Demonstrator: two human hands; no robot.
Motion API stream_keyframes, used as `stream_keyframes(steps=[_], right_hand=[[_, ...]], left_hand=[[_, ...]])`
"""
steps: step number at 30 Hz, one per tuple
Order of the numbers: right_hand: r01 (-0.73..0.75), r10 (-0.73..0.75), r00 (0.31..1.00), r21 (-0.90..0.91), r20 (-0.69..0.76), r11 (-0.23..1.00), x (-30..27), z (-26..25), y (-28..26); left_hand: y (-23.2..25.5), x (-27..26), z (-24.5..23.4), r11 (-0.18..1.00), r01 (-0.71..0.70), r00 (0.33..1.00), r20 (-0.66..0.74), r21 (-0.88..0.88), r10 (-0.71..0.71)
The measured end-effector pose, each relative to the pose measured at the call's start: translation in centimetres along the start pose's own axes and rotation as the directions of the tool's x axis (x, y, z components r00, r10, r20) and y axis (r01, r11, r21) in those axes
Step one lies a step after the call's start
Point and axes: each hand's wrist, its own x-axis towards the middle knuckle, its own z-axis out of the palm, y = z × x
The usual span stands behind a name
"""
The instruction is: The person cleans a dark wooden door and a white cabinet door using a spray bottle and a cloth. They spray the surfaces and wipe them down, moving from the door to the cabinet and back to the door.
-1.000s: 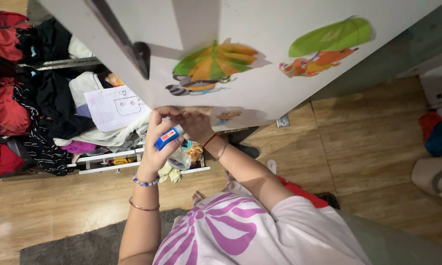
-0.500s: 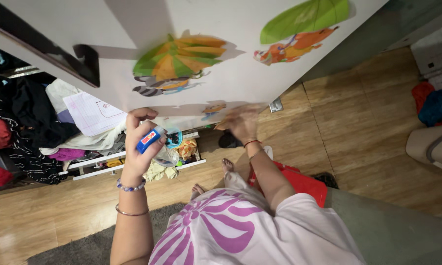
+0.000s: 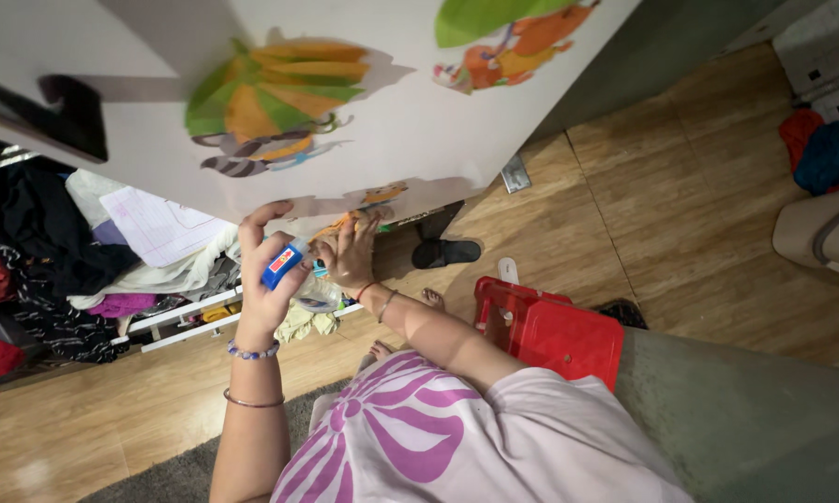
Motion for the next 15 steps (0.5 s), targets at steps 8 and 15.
stream_keyframes(steps=[8,15], right_hand=[[-0.335,0.454,0.695,0.308,-0.558,0.891,14.6,-12.7,8.6],[0.130,-0.195,0.836,-0.161,-0.513,0.978,14.8,-12.1,12.1]], left_hand=[[-0.8,-0.5,0.3,1.000,0.003,1.000,-0.004,-0.010,-0.003],[-1.4,0.1,0.4,0.998,-0.023,0.999,-0.027,0.058,0.025]])
